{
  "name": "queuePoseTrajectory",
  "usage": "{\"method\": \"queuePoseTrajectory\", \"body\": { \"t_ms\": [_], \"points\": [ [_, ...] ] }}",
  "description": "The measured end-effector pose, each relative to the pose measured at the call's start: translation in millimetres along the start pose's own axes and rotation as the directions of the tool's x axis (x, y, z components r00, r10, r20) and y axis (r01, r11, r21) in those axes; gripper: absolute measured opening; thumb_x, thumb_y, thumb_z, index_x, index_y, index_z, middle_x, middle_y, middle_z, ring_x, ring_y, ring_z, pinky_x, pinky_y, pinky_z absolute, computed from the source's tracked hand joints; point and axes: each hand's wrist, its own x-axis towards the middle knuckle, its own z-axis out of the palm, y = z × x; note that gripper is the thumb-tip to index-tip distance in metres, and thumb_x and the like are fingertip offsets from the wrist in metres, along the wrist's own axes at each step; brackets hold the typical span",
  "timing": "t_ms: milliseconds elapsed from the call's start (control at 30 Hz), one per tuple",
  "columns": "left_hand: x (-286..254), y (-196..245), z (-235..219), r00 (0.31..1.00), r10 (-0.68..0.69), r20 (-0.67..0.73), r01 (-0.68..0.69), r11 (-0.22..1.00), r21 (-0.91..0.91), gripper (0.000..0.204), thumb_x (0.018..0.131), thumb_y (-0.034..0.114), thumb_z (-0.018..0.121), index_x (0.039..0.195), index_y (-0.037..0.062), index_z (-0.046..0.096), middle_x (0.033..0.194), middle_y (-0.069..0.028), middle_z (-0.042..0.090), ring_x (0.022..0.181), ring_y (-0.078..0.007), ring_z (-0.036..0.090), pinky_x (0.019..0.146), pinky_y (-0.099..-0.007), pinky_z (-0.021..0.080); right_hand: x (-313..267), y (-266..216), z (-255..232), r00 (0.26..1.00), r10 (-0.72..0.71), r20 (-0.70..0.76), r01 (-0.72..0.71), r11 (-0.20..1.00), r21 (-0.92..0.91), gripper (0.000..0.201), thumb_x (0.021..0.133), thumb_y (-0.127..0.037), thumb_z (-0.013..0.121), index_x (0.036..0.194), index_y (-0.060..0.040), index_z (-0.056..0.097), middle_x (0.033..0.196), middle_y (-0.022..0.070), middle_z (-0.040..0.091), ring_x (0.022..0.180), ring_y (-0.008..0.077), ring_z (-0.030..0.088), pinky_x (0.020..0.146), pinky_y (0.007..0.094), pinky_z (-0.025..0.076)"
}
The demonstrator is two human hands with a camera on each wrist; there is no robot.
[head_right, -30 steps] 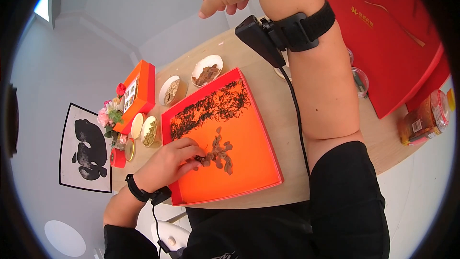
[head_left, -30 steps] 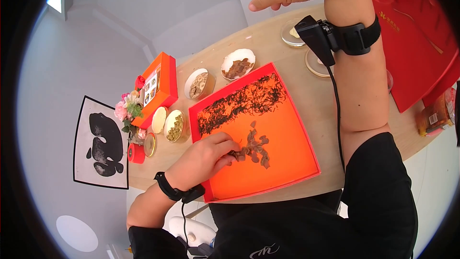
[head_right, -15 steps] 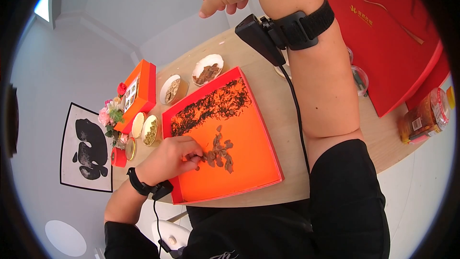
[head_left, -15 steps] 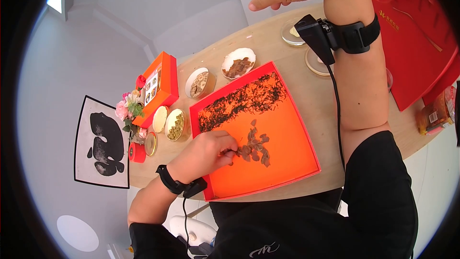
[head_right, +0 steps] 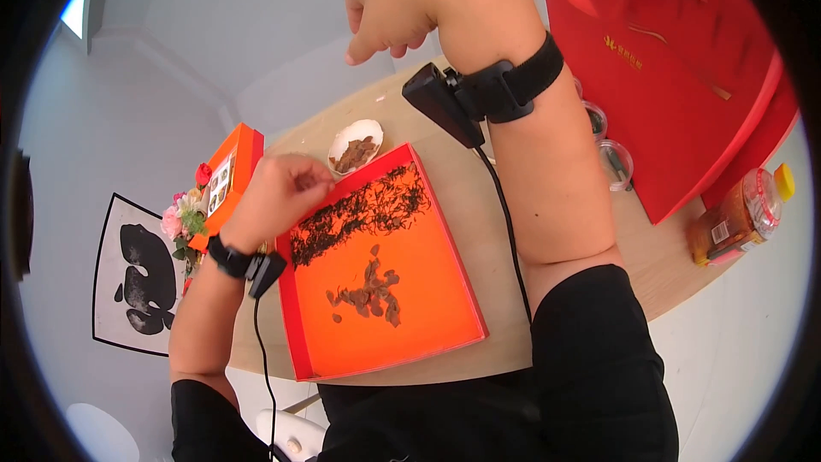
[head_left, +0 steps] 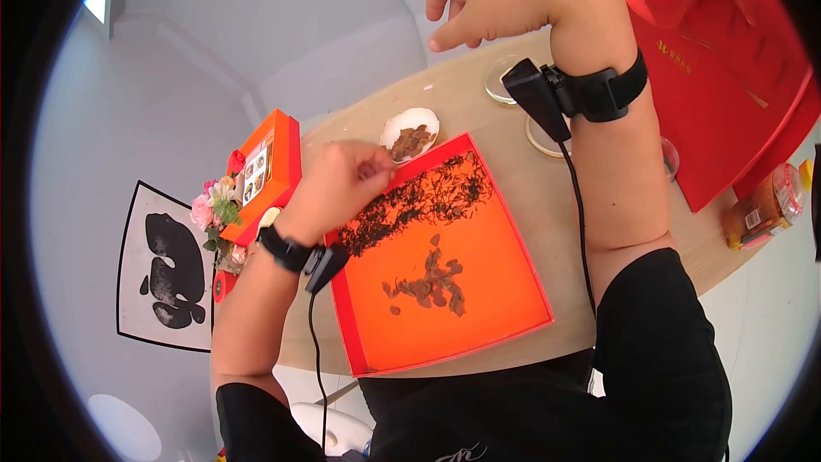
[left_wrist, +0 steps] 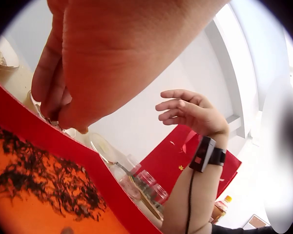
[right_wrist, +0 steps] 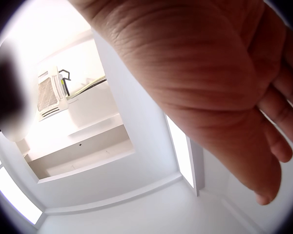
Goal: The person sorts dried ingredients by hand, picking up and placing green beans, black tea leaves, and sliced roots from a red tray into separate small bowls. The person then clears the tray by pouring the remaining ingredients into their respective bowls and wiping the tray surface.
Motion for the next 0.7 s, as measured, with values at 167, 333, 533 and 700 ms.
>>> {"method": "queuePoseTrajectory", "body": {
  "t_ms": [167,333,533,700],
  "points": [
    [63,-10,12,0.998,-0.003,-0.065,0.010,0.994,0.112,0.016,0.105,0.014,0.084,0.112,-0.0006,0.088,0.098,-0.0139,0.088,0.092,-0.0229,0.085,0.086,-0.0379,0.066,27,17,32,0.981,-0.006,-0.196,-0.017,0.993,-0.118,0.053,0.098,-0.044,0.094,0.128,-0.0022,0.083,0.097,0.0101,0.086,0.093,0.0279,0.081,0.084,0.0446,0.064],
    [73,-15,18,0.996,-0.077,-0.039,0.081,0.988,0.134,0.021,0.107,0.017,0.083,0.118,-0.0006,0.089,0.101,-0.0154,0.089,0.098,-0.0233,0.085,0.089,-0.0378,0.065,41,28,29,0.986,-0.040,-0.161,0.023,0.994,-0.105,0.053,0.097,-0.043,0.093,0.130,-0.0012,0.083,0.104,0.0136,0.087,0.096,0.0298,0.082,0.086,0.0450,0.064],
    [13,4,6,1.000,0.002,0.000,-0.002,1.000,0.016,0.028,0.106,0.015,0.087,0.129,-0.0023,0.086,0.109,-0.0159,0.086,0.096,-0.0301,0.084,0.090,-0.0415,0.066,16,25,10,0.988,-0.128,-0.084,0.122,0.989,-0.079,0.058,0.099,-0.038,0.086,0.138,0.0043,0.083,0.124,0.0269,0.088,0.114,0.0384,0.085,0.095,0.0451,0.066],
    [-65,45,-3,0.955,0.127,0.269,-0.160,0.982,0.103,0.058,0.095,0.013,0.097,0.148,0.0025,0.076,0.129,-0.0165,0.078,0.109,-0.0346,0.083,0.093,-0.0443,0.067,-3,-10,11,0.995,0.080,-0.063,-0.082,0.996,-0.031,0.058,0.099,-0.038,0.085,0.139,0.0045,0.082,0.119,0.0248,0.089,0.110,0.0352,0.085,0.093,0.0432,0.066]
  ]
}}
